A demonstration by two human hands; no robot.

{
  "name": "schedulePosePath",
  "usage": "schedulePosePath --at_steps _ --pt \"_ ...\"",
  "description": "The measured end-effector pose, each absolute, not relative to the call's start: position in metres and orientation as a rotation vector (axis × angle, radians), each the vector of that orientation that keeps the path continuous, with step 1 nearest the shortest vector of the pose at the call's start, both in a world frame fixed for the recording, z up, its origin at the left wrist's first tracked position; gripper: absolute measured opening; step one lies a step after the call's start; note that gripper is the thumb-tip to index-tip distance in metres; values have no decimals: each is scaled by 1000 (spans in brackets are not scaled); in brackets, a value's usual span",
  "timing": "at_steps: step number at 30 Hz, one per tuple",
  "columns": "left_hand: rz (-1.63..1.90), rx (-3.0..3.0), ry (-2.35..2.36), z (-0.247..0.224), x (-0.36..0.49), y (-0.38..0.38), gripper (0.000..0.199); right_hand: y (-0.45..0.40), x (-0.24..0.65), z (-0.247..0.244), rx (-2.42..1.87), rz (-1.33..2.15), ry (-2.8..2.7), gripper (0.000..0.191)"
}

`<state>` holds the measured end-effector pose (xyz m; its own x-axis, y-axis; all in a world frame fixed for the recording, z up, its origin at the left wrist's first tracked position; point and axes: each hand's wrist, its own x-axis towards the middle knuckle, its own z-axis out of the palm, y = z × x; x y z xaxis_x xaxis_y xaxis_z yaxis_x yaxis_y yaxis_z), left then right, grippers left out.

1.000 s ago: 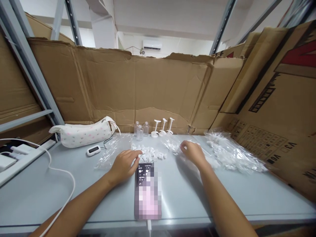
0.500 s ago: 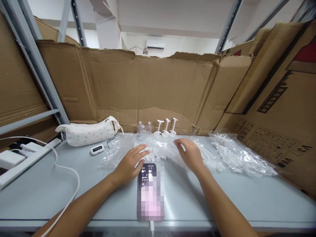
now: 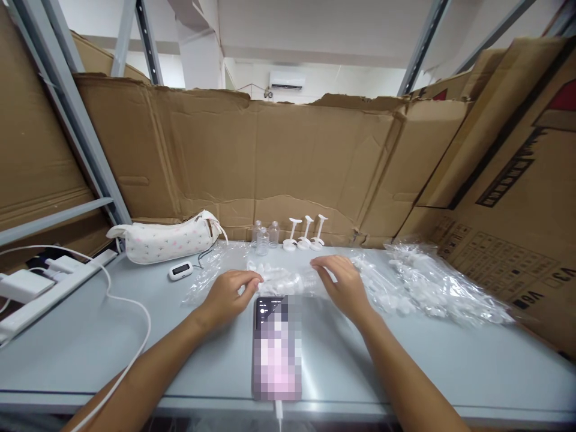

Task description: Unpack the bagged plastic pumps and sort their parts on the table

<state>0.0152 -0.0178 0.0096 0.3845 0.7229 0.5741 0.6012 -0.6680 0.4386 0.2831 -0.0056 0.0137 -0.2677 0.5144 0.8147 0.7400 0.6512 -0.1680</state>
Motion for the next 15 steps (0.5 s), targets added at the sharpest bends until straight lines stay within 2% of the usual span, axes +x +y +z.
schedulePosePath --at_steps 4,11,15 --pt "948 2231 1134 13 16 -19 25 -8 280 16 -938 -421 -1880 16" --pt "794 1316 643 21 17 -22 46 -12 275 17 -828 -527 -1828 17" --pt "686 1100 538 16 19 -19 55 -17 271 19 -756 -608 -1834 19"
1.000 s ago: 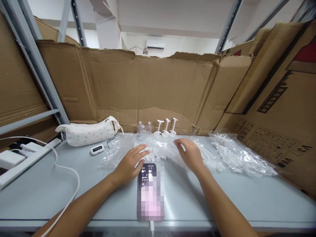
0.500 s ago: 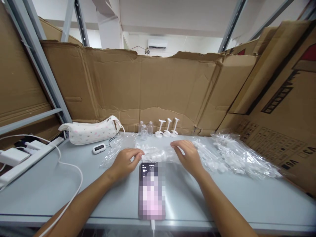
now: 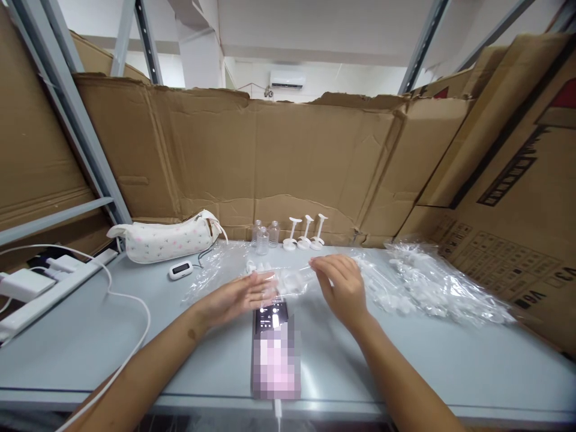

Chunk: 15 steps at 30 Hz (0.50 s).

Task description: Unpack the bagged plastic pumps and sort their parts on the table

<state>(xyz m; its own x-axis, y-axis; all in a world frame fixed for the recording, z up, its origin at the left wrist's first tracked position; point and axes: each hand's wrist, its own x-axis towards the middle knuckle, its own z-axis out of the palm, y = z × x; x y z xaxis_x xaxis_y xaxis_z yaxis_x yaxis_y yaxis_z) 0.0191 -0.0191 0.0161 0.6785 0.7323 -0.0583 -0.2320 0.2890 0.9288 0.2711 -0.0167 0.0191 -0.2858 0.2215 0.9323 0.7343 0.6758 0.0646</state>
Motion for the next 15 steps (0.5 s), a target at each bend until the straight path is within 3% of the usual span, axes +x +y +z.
schedulePosePath --at_steps 4,9,15 --pt "612 1067 571 10 23 -18 72 -25 262 21 -665 -725 -1890 22" --pt "659 1152 620 4 30 -22 54 -32 250 17 -585 -835 -1948 25" --pt "881 1139 675 8 31 -22 47 -29 249 14 -662 -855 -1993 34"
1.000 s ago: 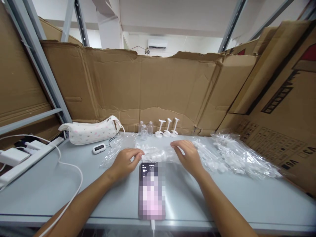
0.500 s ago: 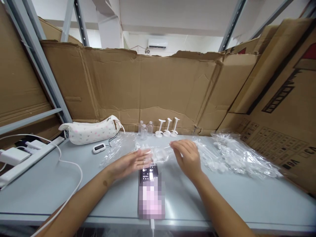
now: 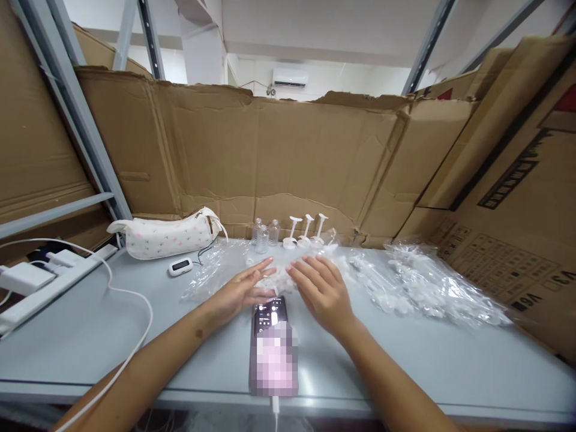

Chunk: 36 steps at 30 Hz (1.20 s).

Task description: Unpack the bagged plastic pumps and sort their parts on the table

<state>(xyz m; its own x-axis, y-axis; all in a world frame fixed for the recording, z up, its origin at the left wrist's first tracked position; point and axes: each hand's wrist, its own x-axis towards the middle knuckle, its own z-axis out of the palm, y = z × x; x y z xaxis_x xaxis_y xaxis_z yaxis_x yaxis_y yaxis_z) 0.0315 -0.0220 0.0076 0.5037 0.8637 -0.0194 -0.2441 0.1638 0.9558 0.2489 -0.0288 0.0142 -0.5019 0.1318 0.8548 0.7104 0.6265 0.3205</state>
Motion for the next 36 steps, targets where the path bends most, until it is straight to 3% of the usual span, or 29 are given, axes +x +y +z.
schedulePosePath --at_steps 5,10,14,17,21,26,36 --pt "1056 1092 635 13 23 -16 45 -29 258 18 -659 -792 -1867 31" --pt "1239 1130 698 12 16 -6 46 -22 262 10 -907 -291 -1956 12" --pt "1270 1058 632 13 15 -5 44 -10 257 -3 -1219 320 -1977 38" --pt "1231 979 576 12 16 -7 41 -5 251 -9 -1161 776 -1803 61" --pt "1152 947 552 7 19 -7 40 -6 243 -11 -940 1193 -1524 63" --pt "1169 1042 607 4 22 -8 38 -9 242 -7 -737 1355 -1281 44" --pt "1028 1503 822 1 20 -6 63 -6 248 4 -612 1471 -1077 45"
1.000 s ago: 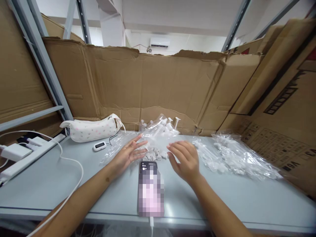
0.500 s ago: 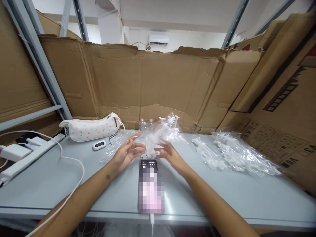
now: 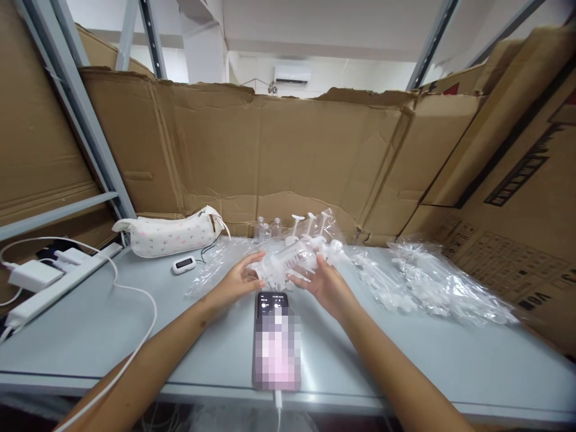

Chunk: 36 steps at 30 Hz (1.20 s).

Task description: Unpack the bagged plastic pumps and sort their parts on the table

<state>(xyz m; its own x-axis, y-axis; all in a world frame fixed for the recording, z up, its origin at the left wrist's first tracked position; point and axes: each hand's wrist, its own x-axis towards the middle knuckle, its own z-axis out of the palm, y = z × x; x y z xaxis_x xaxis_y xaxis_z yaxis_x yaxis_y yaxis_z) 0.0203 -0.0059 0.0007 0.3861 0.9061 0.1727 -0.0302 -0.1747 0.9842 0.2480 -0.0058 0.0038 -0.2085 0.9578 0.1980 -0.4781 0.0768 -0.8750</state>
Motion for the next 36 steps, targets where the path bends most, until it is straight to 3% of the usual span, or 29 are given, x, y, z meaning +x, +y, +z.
schedulePosePath --at_steps 3,8,29,36 --pt "994 1572 834 -2 21 0 65 -6 247 3 -601 1501 -1037 40" --pt "999 1761 1118 -3 16 9 51 -4 248 2 -616 1489 -1010 33" --pt "1195 2108 1598 -1 -8 27 15 14 292 12 -812 1164 -959 50" --pt "1142 2294 1685 -2 -10 52 17 18 296 11 -821 1088 -989 47"
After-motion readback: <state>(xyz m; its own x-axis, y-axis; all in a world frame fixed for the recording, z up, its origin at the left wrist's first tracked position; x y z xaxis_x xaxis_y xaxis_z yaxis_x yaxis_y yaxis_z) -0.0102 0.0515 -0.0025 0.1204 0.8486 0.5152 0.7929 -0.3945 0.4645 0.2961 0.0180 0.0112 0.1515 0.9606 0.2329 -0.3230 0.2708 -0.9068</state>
